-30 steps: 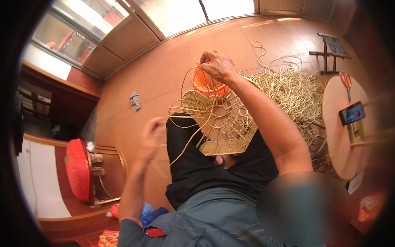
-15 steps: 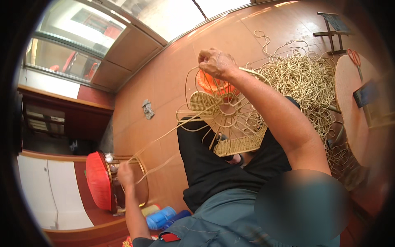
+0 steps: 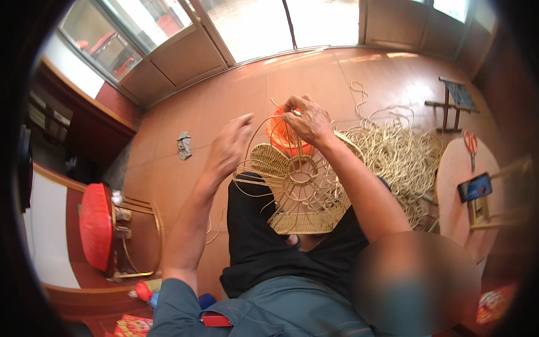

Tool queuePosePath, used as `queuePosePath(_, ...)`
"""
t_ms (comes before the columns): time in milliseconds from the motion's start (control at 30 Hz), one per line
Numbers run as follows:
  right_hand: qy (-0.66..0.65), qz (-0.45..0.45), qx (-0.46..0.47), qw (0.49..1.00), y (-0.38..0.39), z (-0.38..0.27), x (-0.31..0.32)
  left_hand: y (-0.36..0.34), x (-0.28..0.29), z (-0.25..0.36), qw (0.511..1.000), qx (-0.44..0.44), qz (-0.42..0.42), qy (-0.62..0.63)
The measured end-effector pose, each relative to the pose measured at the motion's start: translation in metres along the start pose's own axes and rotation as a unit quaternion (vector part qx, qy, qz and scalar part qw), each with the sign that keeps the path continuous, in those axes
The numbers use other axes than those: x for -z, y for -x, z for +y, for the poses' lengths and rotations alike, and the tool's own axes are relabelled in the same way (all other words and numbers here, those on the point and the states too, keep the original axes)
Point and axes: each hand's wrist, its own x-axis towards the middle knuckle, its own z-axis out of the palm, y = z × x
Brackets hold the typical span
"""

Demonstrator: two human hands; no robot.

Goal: Hand-weaving a basket using rattan or straw strands.

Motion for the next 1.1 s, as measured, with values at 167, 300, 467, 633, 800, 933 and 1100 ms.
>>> queuePosePath(167,0.002,-0.006,-0.013,1.0,0.003,-0.001,0.007,-0.054,-0.044,-0.012,0.984,0.055,-0.116,0.121)
queuePosePath(300,0.005,-0.008,-0.02,1.0,0.007,-0.002,0.009,-0.067,-0.047,-0.013,0.991,0.006,-0.109,0.072)
queuePosePath(467,-0.04,-0.024,-0.031,0.998,0.004,0.004,0.007,-0.079,-0.071,-0.023,0.995,-0.032,-0.095,0.027)
queuePosePath(633,-0.036,-0.03,-0.03,0.998,0.006,0.006,0.004,-0.056,-0.084,-0.074,0.781,0.241,-0.332,0.47)
queuePosePath(800,-0.045,-0.016,-0.002,0.999,0.005,0.009,0.005,-0.051,-0.074,-0.063,0.756,0.269,-0.401,0.441)
queuePosePath(933,0.004,0.064,0.022,0.998,0.022,-0.005,0.0,-0.048,-0.076,-0.062,0.729,0.285,-0.482,0.394)
queuePosePath(1100,-0.073,0.173,0.08,0.979,0.122,-0.026,-0.017,-0.046,-0.073,-0.055,0.694,0.358,-0.509,0.363)
